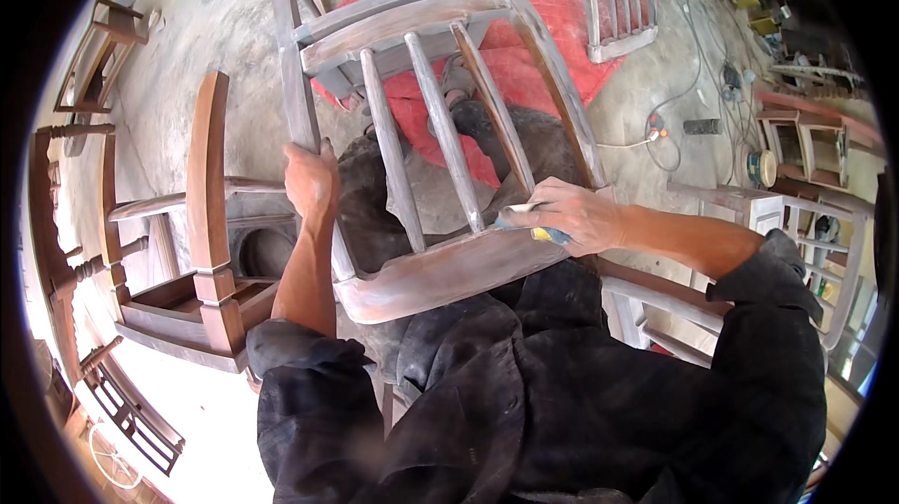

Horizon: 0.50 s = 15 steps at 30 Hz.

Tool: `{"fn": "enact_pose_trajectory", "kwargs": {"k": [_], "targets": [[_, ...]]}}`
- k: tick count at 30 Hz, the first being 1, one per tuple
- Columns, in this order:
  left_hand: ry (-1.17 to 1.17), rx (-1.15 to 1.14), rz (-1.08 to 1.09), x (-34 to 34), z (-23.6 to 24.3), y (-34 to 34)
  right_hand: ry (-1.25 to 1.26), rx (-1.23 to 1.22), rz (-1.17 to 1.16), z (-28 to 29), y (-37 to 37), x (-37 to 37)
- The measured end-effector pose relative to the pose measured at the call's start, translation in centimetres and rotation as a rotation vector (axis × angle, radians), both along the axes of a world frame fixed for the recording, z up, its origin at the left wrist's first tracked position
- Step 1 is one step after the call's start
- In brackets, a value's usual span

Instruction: The person sands the wooden frame of a chair using a piece of sandpaper and a small scraper tool, moving across the backrest and joints.

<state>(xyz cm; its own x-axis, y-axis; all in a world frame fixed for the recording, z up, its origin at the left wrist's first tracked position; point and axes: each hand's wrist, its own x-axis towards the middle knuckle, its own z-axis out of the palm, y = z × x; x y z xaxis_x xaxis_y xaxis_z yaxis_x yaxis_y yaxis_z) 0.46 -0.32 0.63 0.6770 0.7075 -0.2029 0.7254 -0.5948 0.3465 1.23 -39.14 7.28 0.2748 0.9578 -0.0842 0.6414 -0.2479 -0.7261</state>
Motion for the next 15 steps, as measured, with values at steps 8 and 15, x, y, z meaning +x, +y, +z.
{"fn": "enact_pose_trajectory", "kwargs": {"k": [8, 15], "targets": [[0.001, 0.007, -0.012, 0.0, -0.5, 0.1, -0.142, 0.072, 0.028, -2.0, 0.6, -0.4], [0.005, 0.003, 0.013, 0.5, 0.2, -0.3, -0.254, 0.09, 0.132, -2.1, 3.8, -0.9]]}}
